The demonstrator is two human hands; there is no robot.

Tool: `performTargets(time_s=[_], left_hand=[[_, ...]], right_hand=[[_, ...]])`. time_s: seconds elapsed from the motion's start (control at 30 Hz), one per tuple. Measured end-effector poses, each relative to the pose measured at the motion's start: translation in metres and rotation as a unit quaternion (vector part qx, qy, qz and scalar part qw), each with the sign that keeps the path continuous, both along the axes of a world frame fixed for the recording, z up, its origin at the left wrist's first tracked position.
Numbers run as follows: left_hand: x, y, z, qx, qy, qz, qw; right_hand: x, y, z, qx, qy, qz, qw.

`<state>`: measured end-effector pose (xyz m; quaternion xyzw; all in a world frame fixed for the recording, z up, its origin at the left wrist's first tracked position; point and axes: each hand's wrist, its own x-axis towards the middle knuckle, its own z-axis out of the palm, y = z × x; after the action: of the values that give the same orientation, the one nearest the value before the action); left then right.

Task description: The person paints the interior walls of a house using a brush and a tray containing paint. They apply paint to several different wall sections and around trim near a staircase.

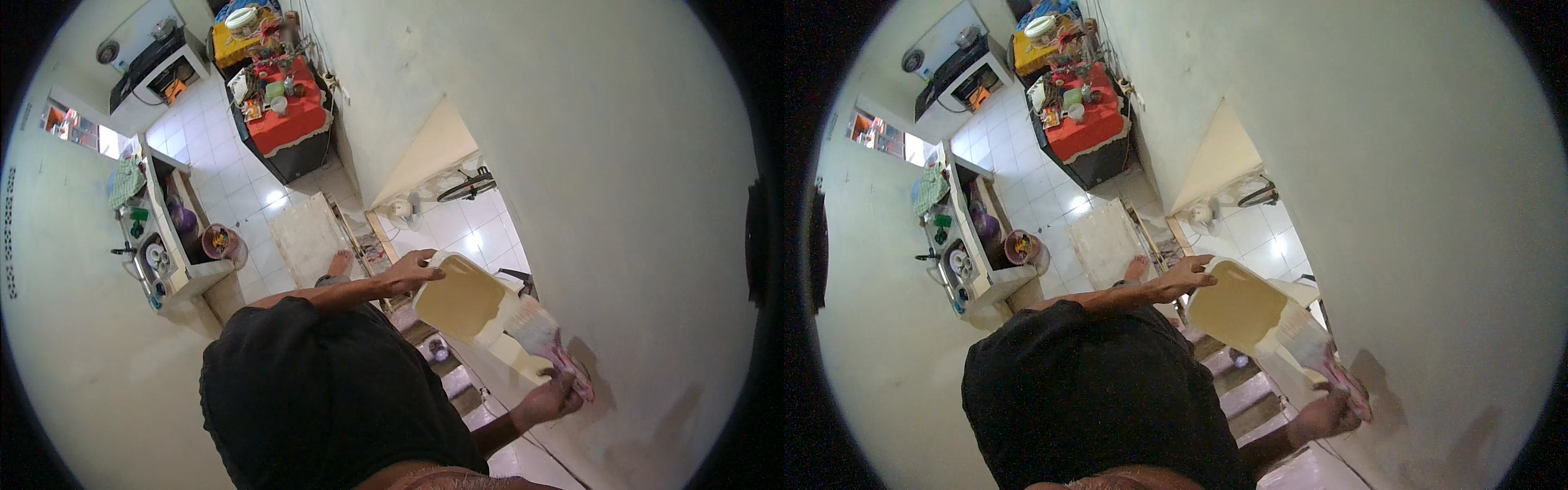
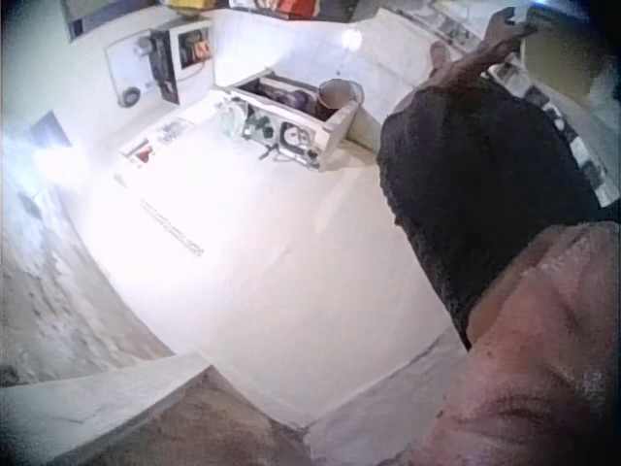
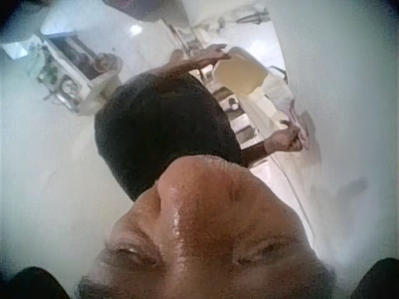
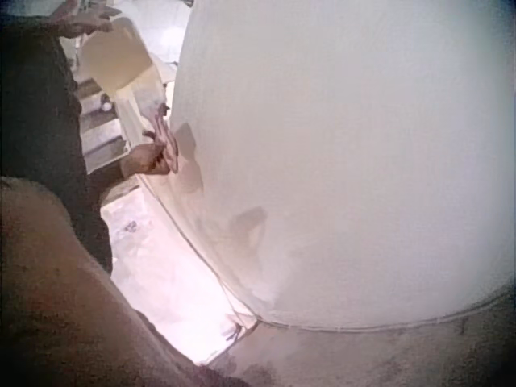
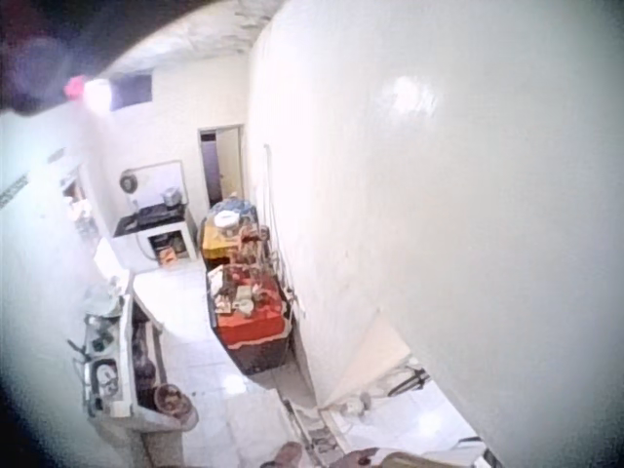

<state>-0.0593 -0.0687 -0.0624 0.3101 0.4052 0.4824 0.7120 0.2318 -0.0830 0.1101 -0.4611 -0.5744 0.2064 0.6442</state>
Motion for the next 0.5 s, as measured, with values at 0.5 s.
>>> performTargets(time_s=[0.5], left_hand=[[-0.119,0.02,-0.032,0.007,0.012,0.028,1.0]], right_hand=[[-0.171,0.039,-0.041,-0.196,-0.008,0.131,0.972]])
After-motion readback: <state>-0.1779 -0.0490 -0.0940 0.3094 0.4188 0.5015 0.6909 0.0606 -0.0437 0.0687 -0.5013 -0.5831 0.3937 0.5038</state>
